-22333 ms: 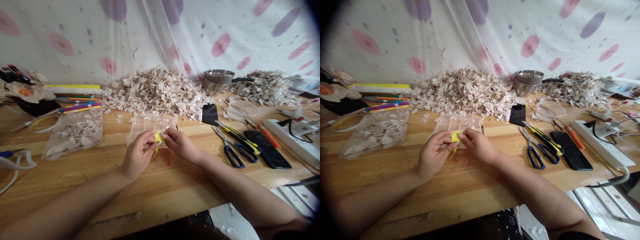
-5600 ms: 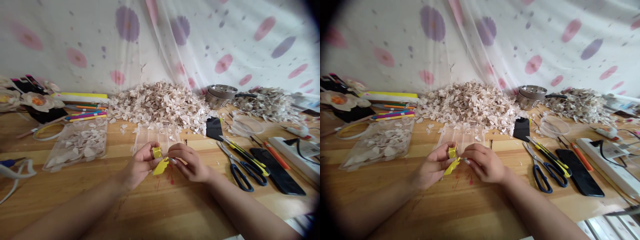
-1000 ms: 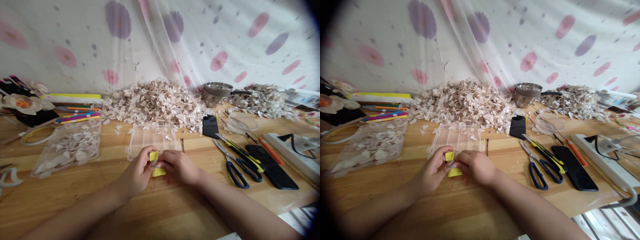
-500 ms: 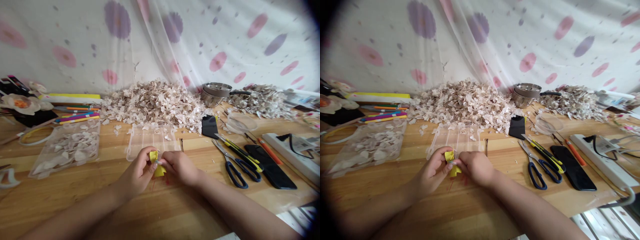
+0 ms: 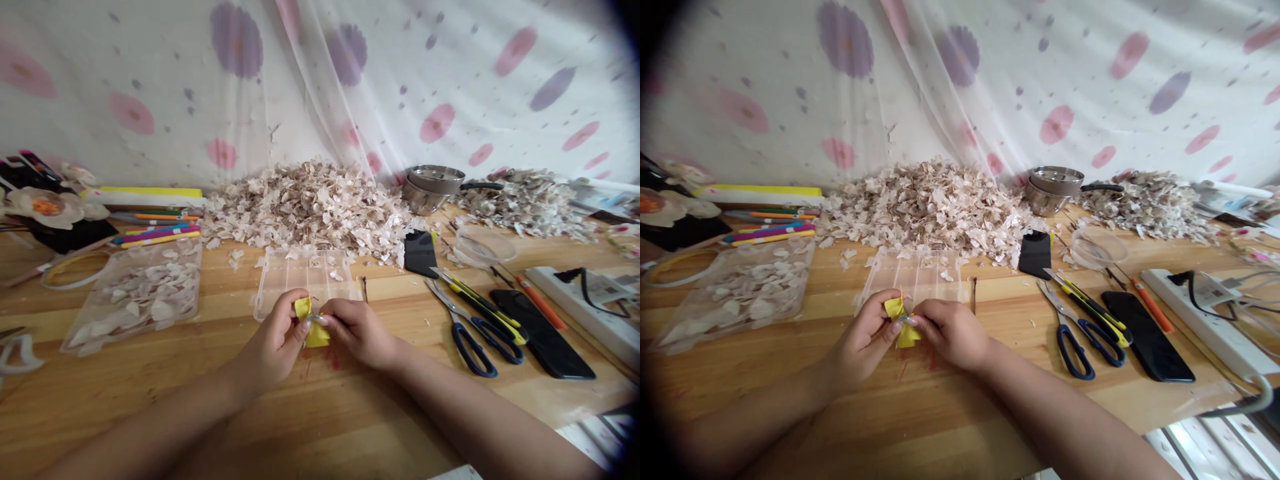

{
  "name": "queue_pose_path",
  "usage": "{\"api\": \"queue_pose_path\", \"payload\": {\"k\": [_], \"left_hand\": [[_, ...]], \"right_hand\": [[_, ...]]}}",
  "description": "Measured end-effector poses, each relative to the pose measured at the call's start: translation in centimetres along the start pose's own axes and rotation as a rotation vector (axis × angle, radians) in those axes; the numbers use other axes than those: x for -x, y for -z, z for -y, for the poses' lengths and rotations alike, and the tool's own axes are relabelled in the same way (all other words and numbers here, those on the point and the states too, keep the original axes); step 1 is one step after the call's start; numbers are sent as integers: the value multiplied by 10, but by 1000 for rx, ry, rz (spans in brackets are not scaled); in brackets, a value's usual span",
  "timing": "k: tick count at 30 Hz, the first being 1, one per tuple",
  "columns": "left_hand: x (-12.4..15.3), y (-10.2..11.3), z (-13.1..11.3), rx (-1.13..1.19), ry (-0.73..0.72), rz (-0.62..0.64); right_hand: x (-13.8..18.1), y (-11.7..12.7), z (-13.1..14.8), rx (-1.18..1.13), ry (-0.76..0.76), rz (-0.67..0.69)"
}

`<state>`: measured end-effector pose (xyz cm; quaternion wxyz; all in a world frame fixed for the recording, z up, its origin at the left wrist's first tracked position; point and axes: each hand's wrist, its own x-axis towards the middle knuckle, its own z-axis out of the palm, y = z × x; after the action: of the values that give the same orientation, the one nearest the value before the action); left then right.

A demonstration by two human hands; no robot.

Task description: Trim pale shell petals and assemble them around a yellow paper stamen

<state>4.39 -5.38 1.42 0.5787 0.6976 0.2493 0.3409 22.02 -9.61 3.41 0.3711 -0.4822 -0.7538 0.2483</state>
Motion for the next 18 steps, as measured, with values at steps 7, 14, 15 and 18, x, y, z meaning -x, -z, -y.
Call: {"api": "queue_pose_path", "payload": {"k": [7, 14, 15, 18], "left_hand": [[1, -1, 1, 25, 2, 52], [0, 0, 3, -15, 12, 41], [0, 0, 3, -20, 10, 39], [1, 0, 3, -40, 22, 38]], "right_hand": [[1, 4, 4, 138, 20, 33], [1, 5, 3, 277, 93, 58], [0, 4, 3, 291, 75, 59], [-1, 3, 4, 318, 33, 52]]}}
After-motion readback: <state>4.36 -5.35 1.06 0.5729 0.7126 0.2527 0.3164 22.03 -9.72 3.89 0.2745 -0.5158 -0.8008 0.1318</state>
